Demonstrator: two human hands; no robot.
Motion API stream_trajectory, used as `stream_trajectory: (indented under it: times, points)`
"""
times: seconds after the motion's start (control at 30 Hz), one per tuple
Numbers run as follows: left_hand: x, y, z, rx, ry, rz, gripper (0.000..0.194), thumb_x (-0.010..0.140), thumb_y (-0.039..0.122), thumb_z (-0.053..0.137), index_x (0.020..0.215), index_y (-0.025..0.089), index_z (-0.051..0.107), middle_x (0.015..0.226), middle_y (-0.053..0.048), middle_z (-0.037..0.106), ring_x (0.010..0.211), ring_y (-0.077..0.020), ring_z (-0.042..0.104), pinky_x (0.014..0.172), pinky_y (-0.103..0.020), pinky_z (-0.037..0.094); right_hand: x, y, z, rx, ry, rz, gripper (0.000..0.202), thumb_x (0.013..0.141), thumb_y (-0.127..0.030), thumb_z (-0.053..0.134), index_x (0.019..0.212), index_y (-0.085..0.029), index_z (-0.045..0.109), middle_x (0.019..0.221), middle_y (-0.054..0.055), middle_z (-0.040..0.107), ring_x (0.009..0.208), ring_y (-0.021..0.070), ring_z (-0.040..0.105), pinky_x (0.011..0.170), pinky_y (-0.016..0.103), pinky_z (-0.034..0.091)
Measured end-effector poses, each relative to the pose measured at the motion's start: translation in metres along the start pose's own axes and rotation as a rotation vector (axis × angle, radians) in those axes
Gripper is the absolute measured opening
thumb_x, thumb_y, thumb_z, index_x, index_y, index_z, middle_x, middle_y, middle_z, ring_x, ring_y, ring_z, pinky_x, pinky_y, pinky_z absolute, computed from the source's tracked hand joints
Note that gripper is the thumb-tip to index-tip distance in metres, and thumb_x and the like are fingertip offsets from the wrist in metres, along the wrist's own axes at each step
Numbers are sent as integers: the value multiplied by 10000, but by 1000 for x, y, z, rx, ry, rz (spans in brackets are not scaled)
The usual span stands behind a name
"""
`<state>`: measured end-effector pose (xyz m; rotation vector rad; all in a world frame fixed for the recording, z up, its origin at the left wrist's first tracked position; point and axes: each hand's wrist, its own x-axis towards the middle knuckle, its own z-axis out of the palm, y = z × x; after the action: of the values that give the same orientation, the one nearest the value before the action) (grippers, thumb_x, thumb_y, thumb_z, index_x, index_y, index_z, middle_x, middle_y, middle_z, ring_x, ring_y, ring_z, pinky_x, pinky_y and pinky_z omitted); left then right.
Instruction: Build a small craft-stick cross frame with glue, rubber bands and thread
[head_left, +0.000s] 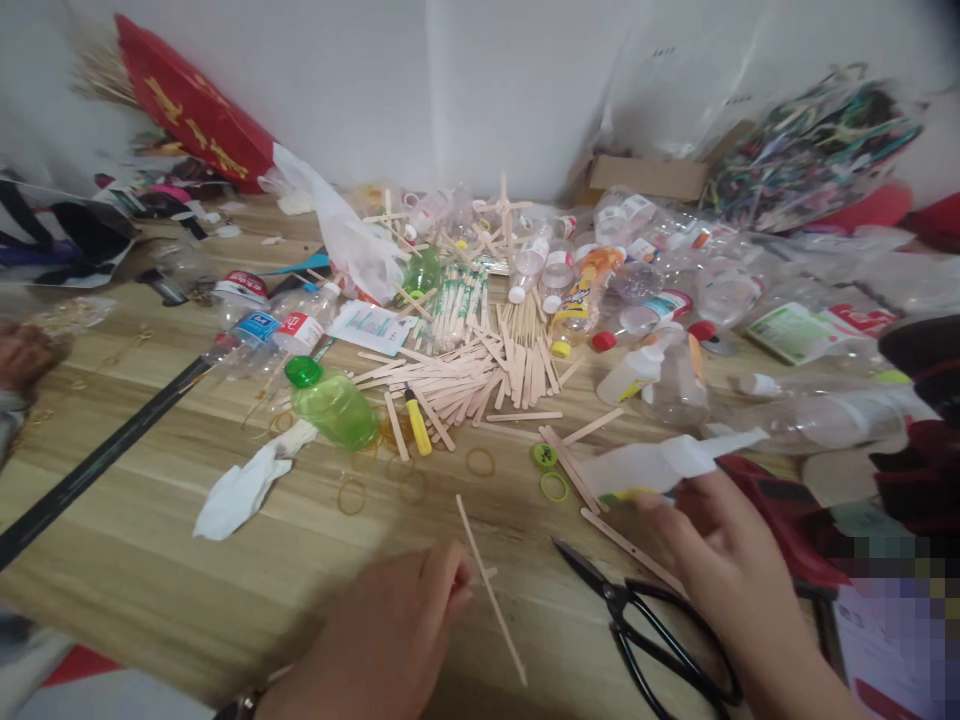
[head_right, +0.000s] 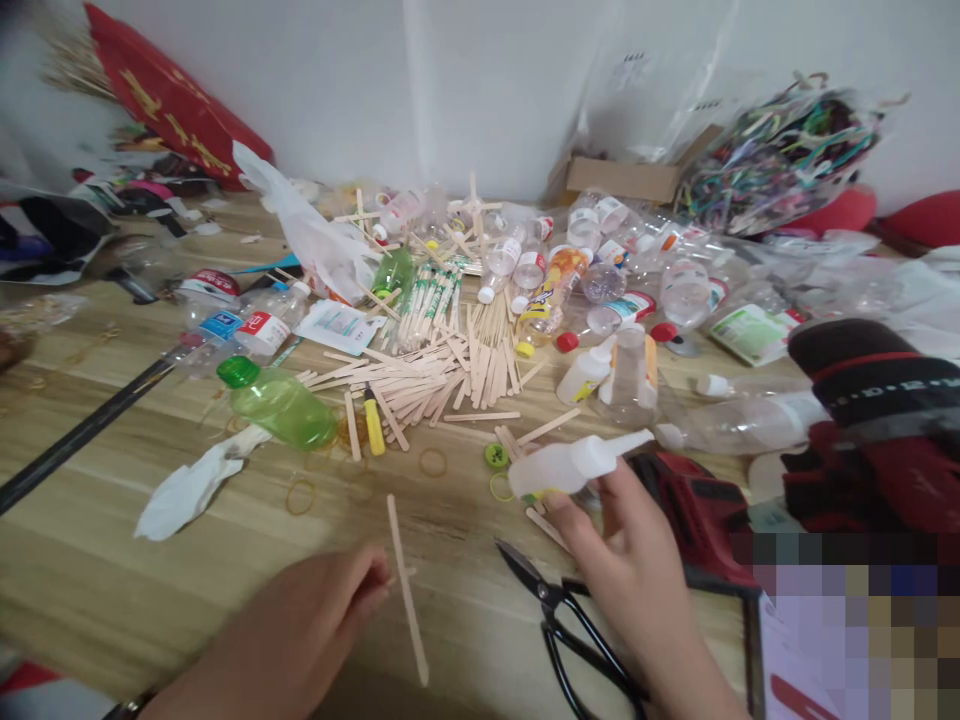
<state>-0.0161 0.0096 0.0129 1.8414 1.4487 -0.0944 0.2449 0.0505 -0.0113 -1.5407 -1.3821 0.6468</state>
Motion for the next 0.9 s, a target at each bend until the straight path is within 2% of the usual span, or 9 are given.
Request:
stream_trajectory:
  times: [0.07, 0.2, 0.27, 0.37, 0.5, 0.6, 0.77, 0.83, 0.9]
  points:
    - [-12, -1, 0, -283, -21, 31, 150, 951, 246, 402, 889, 199, 529, 760, -4, 591, 690, -165, 526, 626, -273, 353, -17, -2, 5, 315, -111, 88, 288, 767, -466, 671, 983, -277, 640, 873, 25, 705, 764, 231, 645, 642, 323, 507]
    - [-23, -5, 12, -813, -136, 25, 314, 955, 465, 397, 918, 192, 547, 582, 76, 416, 532, -103, 342, 519, -227, 259, -42, -3, 18, 735, -291, 245, 374, 788, -548, 663, 1031, -265, 665, 689, -8, 621, 592, 150, 558, 547, 252, 468]
    - [-23, -8, 20, -957, -198, 25, 381, 919, 534, 447, 932, 180, 589, 538, 82, 413, 502, -93, 322, 496, -227, 222, -48, -5, 21, 828, -314, 309, 362, 767, -508, 716, 1019, -250, 688, 637, -22, 578, 535, 112, 514, 516, 217, 454]
    - [-22, -9, 28, -1151, -280, 8, 394, 862, 564, 522, 849, 178, 598, 476, 89, 406, 438, -78, 289, 448, -227, 181, -51, -9, 21, 908, -330, 347, 329, 669, -408, 837, 943, -271, 717, 696, -14, 636, 551, 90, 551, 519, 175, 489]
    - [-24, -10, 39, -1271, -378, 41, 394, 807, 561, 604, 715, 183, 542, 433, 95, 377, 393, -64, 235, 409, -239, 122, -54, -9, 18, 1018, -273, 396, 435, 503, -365, 930, 886, -284, 738, 784, -19, 704, 693, 118, 666, 699, 197, 579]
    - [-29, -12, 52, -1311, -428, 66, 434, 842, 588, 568, 701, 179, 530, 425, 112, 309, 383, -60, 167, 401, -246, 97, -58, -7, 17, 1027, -242, 439, 512, 421, -386, 951, 874, -277, 737, 817, -21, 715, 733, 144, 687, 769, 234, 588]
    - [-35, -22, 73, -1267, -423, 102, 487, 827, 669, 547, 769, 187, 514, 431, 123, 305, 369, -58, 178, 385, -245, 86, -73, -10, 8, 842, -368, 373, 528, 454, -447, 935, 910, -292, 718, 771, -8, 676, 644, 141, 629, 576, 218, 551]
    - [-35, -26, 79, -1251, -417, 122, 492, 812, 681, 559, 784, 194, 496, 432, 127, 313, 365, -56, 182, 379, -242, 90, -80, -13, 2, 720, -379, 314, 543, 454, -461, 932, 923, -292, 717, 805, -6, 656, 622, 125, 596, 511, 193, 499]
    - [-34, -30, 84, -1260, -439, 133, 473, 826, 659, 561, 782, 194, 488, 444, 125, 320, 369, -53, 182, 375, -239, 95, -89, -14, -6, 568, -378, 179, 542, 451, -479, 927, 918, -295, 722, 887, 7, 652, 656, 133, 608, 508, 192, 488]
